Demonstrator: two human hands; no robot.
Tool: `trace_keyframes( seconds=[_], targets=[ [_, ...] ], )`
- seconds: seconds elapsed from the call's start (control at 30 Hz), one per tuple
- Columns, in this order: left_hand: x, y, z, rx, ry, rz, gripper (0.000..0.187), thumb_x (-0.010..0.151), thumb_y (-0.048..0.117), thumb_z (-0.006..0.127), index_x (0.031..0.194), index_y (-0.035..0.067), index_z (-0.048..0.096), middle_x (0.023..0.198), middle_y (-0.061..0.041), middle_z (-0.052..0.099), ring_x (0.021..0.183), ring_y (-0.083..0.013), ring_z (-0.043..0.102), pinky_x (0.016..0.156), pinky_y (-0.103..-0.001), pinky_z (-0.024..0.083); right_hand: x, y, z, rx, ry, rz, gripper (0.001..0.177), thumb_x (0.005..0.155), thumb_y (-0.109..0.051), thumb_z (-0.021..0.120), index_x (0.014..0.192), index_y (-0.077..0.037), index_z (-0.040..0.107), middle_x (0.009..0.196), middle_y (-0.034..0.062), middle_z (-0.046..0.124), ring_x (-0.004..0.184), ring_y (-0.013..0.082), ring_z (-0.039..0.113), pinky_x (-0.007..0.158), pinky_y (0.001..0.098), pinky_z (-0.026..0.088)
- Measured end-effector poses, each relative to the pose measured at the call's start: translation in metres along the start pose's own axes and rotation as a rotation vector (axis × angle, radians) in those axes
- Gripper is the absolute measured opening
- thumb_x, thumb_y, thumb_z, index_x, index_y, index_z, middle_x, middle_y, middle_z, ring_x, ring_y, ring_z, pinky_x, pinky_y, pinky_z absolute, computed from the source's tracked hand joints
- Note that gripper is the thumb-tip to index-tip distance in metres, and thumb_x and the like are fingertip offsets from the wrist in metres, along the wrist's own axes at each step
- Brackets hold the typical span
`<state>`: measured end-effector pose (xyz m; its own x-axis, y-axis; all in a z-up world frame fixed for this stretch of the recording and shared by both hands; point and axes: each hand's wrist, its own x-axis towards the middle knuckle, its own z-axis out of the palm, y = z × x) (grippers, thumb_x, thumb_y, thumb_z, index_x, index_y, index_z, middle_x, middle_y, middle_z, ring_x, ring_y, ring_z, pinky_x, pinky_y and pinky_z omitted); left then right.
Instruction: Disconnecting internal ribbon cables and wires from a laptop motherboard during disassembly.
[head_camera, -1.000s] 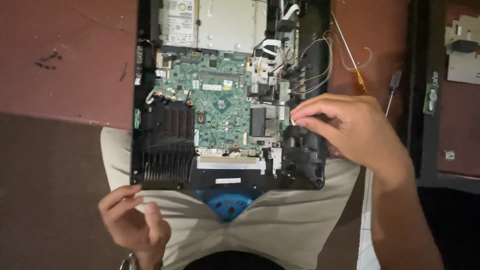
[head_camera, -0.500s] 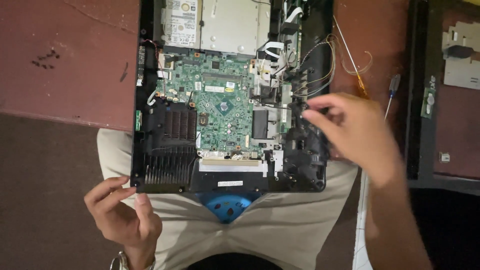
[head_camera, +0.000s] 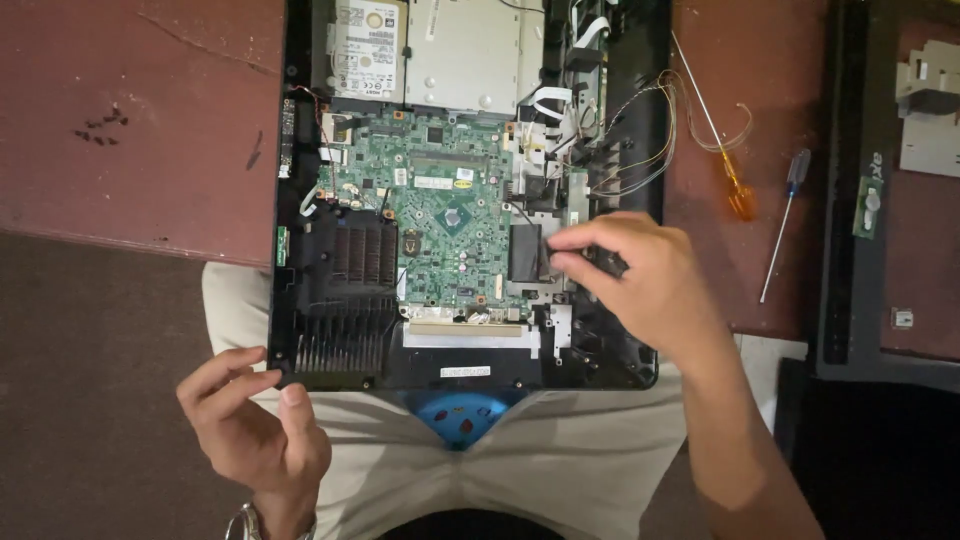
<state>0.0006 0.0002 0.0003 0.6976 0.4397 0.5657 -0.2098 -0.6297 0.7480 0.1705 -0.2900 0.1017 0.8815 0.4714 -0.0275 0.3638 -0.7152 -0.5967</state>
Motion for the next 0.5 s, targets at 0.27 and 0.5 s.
trace_keyframes(
  seconds=[0.27, 0.5],
  targets=[
    [0.01, 0.004, 0.001, 0.084, -0.099, -0.014, 0.016, 0.106, 0.019, 0.057, 0.109, 0.004, 0.058, 0.122, -0.02, 0.053, 0.108, -0.031, 0.058, 0.091, -0.041, 0.049, -0.004, 0.011, 0.02, -0.071, 0.033, -0.273, 0.012, 0.089, -0.02, 0.08, 0.101, -0.016, 0.082, 0.094, -0.0014, 0.079, 0.082, 0.0123, 0.07, 0.105, 0.0407, 0.045],
    [0.017, 0.007, 0.001, 0.138, -0.138, 0.0, 0.013, 0.104, 0.017, 0.063, 0.109, 0.005, 0.062, 0.127, -0.021, 0.053, 0.115, -0.0316, 0.055, 0.092, -0.042, 0.048, -0.002, 0.011, 0.02, -0.118, 0.004, -0.291, 0.013, 0.094, -0.016, 0.073, 0.106, -0.013, 0.077, 0.097, 0.0035, 0.078, 0.084, 0.014, 0.071, 0.119, 0.0483, 0.043]
  ],
)
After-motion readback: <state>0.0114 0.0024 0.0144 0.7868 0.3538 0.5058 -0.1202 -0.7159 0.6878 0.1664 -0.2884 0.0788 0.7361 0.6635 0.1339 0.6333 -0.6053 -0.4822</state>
